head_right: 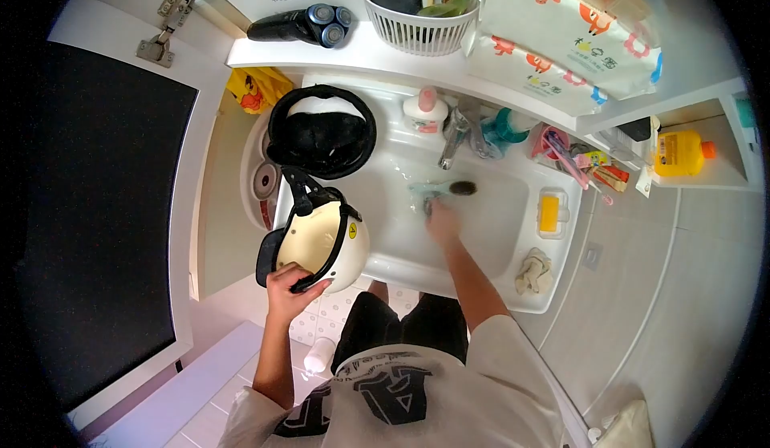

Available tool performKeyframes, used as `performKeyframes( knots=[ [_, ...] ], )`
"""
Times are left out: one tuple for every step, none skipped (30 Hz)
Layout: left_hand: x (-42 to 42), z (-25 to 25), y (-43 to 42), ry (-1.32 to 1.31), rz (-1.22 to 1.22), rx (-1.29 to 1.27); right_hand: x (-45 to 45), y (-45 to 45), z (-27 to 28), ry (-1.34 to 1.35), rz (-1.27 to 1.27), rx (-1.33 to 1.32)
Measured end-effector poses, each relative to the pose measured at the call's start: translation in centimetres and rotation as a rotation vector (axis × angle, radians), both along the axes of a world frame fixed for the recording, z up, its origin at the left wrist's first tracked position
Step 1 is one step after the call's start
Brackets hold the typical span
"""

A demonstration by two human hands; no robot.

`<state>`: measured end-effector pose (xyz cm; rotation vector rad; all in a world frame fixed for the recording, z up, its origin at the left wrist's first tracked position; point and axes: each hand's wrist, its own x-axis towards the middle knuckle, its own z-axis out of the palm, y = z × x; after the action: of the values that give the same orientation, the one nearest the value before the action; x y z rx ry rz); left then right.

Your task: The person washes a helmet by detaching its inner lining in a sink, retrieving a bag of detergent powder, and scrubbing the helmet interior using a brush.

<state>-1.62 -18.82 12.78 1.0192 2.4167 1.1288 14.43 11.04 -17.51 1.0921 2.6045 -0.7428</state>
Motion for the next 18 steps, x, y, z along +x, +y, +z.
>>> performKeyframes(
  knots=[
    [0.0, 0.0, 0.0, -0.001, 0.002, 0.004, 0.2, -0.1, 0.7, -0.007, 0.103, -0.056],
    [0.0, 0.0, 0.0, -0.007, 0.001, 0.001, 0.2, -0.2, 1.3, -0.010, 0.089, -0.049],
    [0.0, 0.0, -0.1, -0.012, 0.002, -0.003, 0.3, -0.2, 1.5, -0.004, 0.008, -0.006],
    [-0.1, 0.0, -0.2, -0.016, 0.002, -0.009, 0.5, -0.2, 1.7, 0.002, -0.074, 0.035],
    [0.0, 0.0, -0.2, -0.017, 0.007, 0.002, 0.7, 0.0, 1.8, 0.009, -0.155, 0.077],
    [0.1, 0.0, -0.2, -0.017, 0.011, 0.011, 0.9, 0.2, 2.0, -0.026, -0.051, 0.062],
    [0.0, 0.0, -0.1, -0.016, 0.011, 0.019, 1.1, 0.4, 2.1, -0.061, 0.050, 0.046],
    [-0.1, -0.1, -0.3, -0.014, 0.005, 0.007, 1.0, 0.4, 2.1, -0.094, 0.149, 0.031],
    [-0.1, -0.2, -0.4, -0.014, 0.000, -0.004, 0.8, 0.3, 2.3, -0.092, 0.149, 0.017],
    [-0.1, -0.3, -0.5, -0.016, -0.003, -0.016, 0.7, 0.2, 2.5, -0.093, 0.151, 0.003],
    [0.0, -0.4, -0.4, -0.004, -0.008, 0.010, 0.7, 0.1, 2.7, -0.096, 0.156, -0.012],
    [0.0, -0.3, -0.2, 0.009, -0.011, 0.037, 0.6, 0.3, 2.5, -0.122, 0.164, -0.038],
    [-0.1, -0.3, -0.2, 0.023, -0.014, 0.062, 0.3, 0.7, 2.3, -0.146, 0.173, -0.066],
    [-0.1, -0.2, -0.3, 0.016, -0.014, 0.048, 0.0, 0.9, 2.1, -0.170, 0.180, -0.094],
    [0.0, -0.2, -0.4, 0.010, -0.014, 0.034, -0.2, 1.0, 2.2, -0.173, 0.178, -0.090],
    [0.0, -0.2, -0.5, 0.003, -0.016, 0.021, -0.4, 1.1, 2.3, -0.176, 0.176, -0.085],
    [0.0, -0.2, -0.6, 0.005, -0.020, 0.014, -0.5, 1.1, 2.4, -0.180, 0.174, -0.080],
    [-0.1, -0.2, -0.7, 0.008, -0.022, 0.007, -0.7, 1.1, 2.7, -0.176, 0.175, -0.076]
  ],
)
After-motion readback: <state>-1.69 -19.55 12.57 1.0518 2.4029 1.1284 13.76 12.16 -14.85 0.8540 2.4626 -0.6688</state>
